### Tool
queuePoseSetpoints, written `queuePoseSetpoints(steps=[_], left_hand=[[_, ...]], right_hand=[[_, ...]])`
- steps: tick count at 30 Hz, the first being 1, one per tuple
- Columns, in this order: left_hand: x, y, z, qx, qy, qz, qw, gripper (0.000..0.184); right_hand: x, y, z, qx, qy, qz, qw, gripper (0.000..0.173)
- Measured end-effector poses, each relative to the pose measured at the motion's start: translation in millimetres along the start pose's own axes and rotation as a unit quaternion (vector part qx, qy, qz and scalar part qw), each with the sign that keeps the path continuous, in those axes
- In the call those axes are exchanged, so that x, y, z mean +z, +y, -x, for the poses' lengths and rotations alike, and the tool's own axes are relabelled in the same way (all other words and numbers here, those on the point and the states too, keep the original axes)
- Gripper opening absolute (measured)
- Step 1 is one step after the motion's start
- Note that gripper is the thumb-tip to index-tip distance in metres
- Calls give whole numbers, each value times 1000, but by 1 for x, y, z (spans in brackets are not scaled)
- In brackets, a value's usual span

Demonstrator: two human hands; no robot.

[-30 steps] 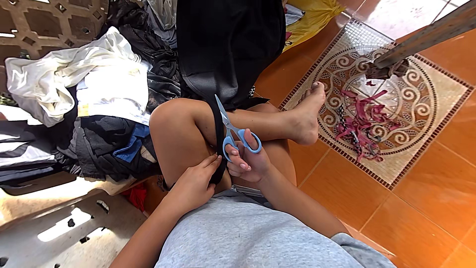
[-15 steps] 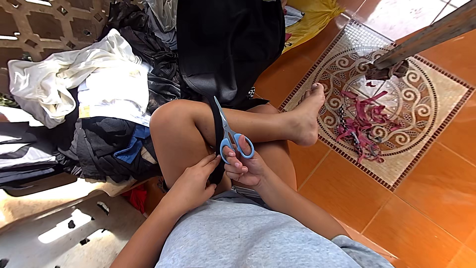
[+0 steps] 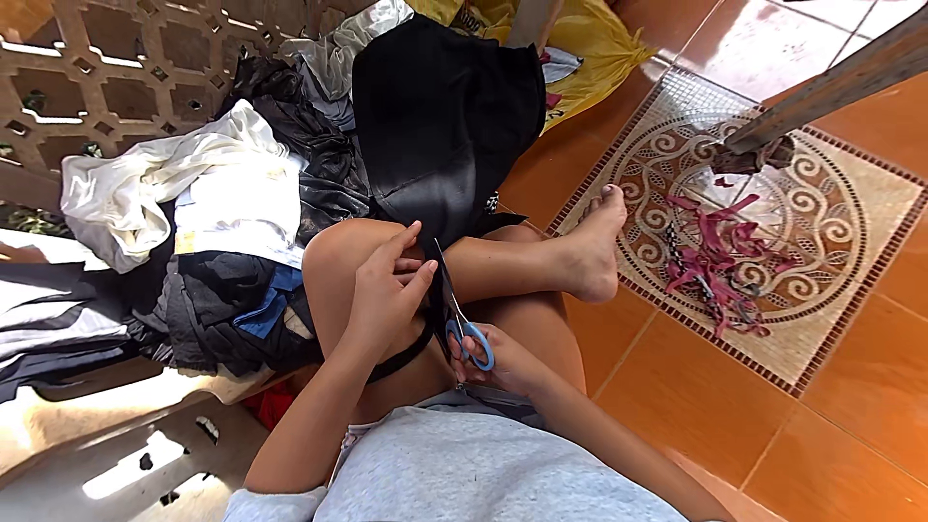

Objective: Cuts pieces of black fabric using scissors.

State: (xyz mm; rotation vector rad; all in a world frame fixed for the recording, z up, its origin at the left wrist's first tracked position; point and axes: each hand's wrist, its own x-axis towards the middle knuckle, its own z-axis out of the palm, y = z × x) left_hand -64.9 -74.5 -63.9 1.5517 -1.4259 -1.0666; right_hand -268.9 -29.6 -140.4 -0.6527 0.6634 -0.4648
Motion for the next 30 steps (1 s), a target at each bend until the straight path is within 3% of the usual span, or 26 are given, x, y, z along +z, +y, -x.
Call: queuePoseSetpoints(steps=[8, 13, 16, 18, 20, 22, 25, 30], left_hand=[[14, 1, -9, -13, 10, -36, 999, 30], [14, -12, -4, 10, 52, -14, 999, 32], [13, -18, -1, 20, 59, 7, 998, 33], [12, -20, 1, 20, 59, 18, 998, 34], [11, -22, 3, 24, 58, 27, 998, 36], [9, -24, 4, 24, 51, 23, 998, 37], [8, -25, 6, 18, 41, 17, 999, 40], [8, -24, 6, 17, 39, 31, 999, 43]], right_hand=[[-10, -4, 8, 5, 5, 98, 995, 13], [-3, -12, 9, -4, 146, 96, 985, 14], [1, -15, 10, 2, 169, 89, 982, 15], [0, -13, 12, -23, 183, 149, 971, 14], [-5, -9, 14, -74, 204, 341, 915, 29], [-9, -12, 17, -101, 221, 527, 814, 44], [-8, -21, 20, -135, 254, 630, 722, 41], [-19, -13, 18, -216, 323, 607, 693, 39]])
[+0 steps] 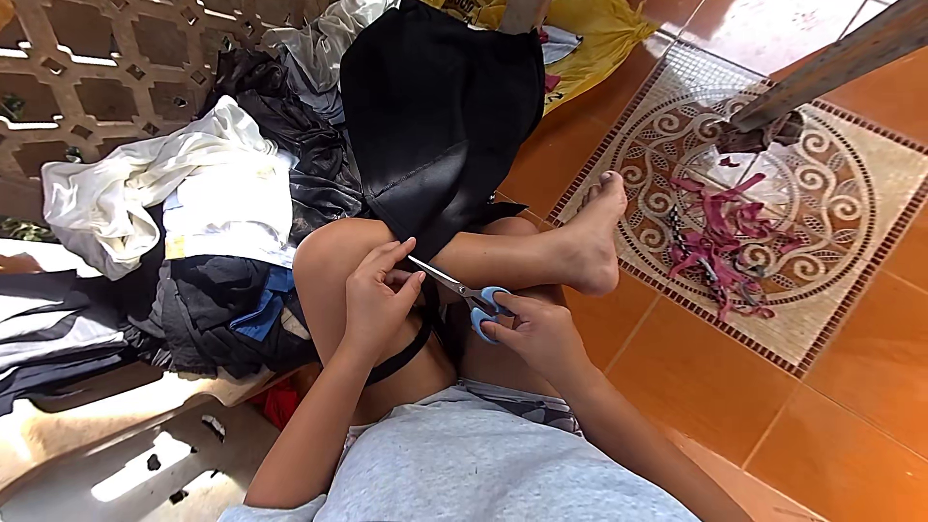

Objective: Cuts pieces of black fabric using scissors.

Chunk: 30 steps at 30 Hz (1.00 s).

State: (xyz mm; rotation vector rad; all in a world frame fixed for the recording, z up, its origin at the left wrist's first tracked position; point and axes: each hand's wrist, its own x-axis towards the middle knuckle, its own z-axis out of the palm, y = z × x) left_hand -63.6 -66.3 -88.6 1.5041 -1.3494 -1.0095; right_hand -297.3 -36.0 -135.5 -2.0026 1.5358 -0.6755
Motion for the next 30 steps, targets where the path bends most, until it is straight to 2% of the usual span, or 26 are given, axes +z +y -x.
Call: queuePoseSetpoints(steps=[5, 7, 8, 9, 11, 13, 15, 17, 23, 30], left_hand=[[0, 1, 1, -3, -2, 3, 1000, 43], [1, 1, 1, -1, -1, 4, 1000, 43], [1, 1, 1, -2, -1, 5, 1000, 43], [1, 2, 1, -3, -1, 7, 1000, 43], [0, 2, 1, -2, -3, 8, 1000, 44], [0, 1, 2, 4, -3, 6, 1000, 45], [0, 2, 2, 2, -3, 9, 1000, 45], [0, 2, 3, 0, -2, 12, 1000, 45], [0, 2, 5, 4, 3, 7, 1000, 50], [1, 2, 6, 16, 7, 9, 1000, 51]], right_hand=[[5, 4, 4, -24, 29, -5, 999, 36], [0, -2, 3, 16, -25, -47, 998, 33], [-5, -8, 0, 65, -76, -102, 990, 32], [-10, -13, -3, 123, -135, -179, 967, 28], [-14, -19, -6, 215, -225, -357, 881, 17], [-10, -19, -4, 234, -262, -476, 806, 15], [-1, -14, 0, 192, -282, -556, 758, 38], [6, -13, -1, 162, -283, -600, 730, 49], [15, -24, -6, 162, -260, -634, 710, 47], [21, -30, -9, 163, -219, -615, 740, 38]])
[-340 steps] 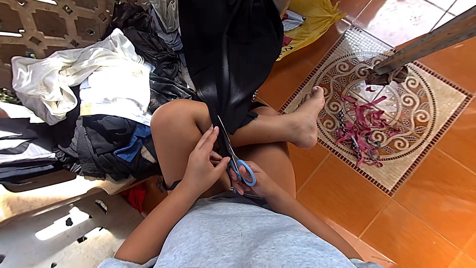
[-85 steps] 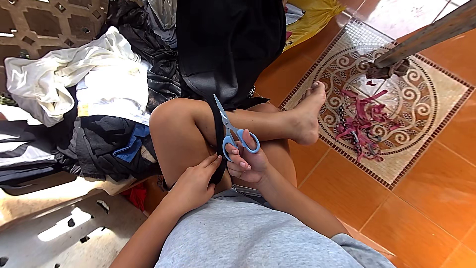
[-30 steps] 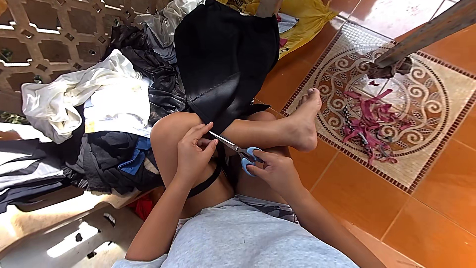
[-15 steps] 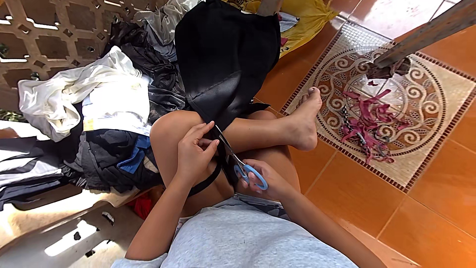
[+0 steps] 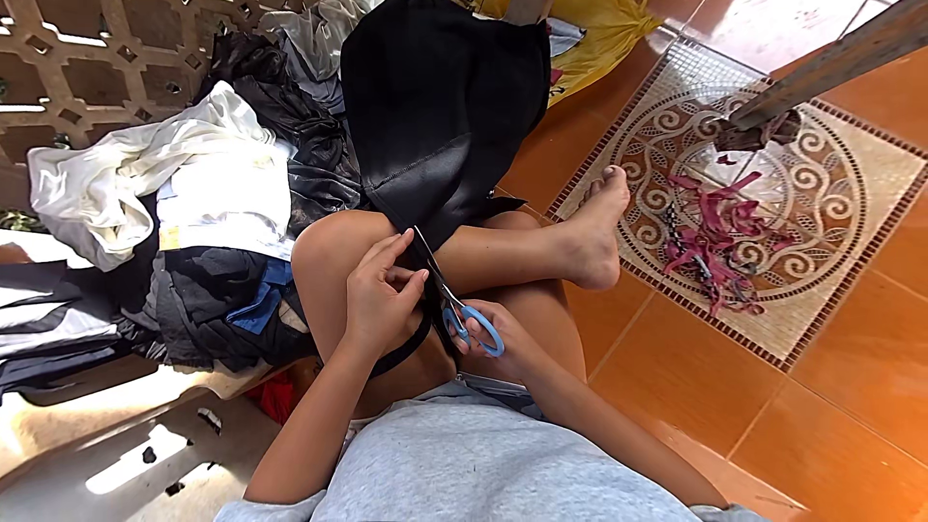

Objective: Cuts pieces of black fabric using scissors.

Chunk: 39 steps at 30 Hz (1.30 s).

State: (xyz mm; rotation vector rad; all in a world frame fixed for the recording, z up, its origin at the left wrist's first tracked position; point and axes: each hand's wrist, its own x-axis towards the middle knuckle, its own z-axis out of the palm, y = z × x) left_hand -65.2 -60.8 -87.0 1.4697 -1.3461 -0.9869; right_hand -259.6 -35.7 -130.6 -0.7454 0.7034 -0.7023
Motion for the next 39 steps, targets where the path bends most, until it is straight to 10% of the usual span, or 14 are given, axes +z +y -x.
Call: queuePoseSetpoints(steps=[39], left_hand=[[-3, 1, 6, -5, -7, -25, 1000, 53]], right_hand=[[10, -7, -11, 53, -17, -92, 994, 38]])
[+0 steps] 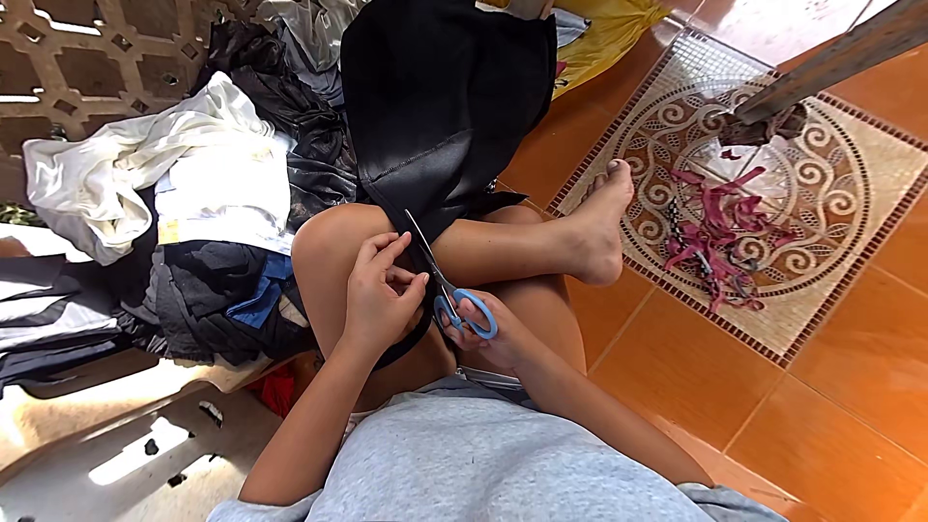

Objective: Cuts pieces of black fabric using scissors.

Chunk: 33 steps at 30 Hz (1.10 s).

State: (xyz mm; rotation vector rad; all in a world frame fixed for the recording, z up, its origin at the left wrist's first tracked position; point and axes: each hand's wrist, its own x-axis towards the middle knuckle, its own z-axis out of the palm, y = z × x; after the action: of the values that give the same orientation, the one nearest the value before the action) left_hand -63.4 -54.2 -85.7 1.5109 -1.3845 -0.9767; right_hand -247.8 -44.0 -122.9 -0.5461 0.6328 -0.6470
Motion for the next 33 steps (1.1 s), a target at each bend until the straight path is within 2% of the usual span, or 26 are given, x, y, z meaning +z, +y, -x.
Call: queuePoseSetpoints(steps=[11, 20, 33], left_hand=[[-2, 0, 0, -2, -8, 5, 1000, 53], [-1, -2, 7, -12, -25, 18, 999, 51], [-2, -5, 13, 11, -31, 8, 999, 49]], right_hand=[[5, -1, -1, 6, 26, 2, 1000, 22], [8, 0, -2, 14, -1, -40, 999, 35], [7, 0, 1, 31, -2, -40, 999, 34]])
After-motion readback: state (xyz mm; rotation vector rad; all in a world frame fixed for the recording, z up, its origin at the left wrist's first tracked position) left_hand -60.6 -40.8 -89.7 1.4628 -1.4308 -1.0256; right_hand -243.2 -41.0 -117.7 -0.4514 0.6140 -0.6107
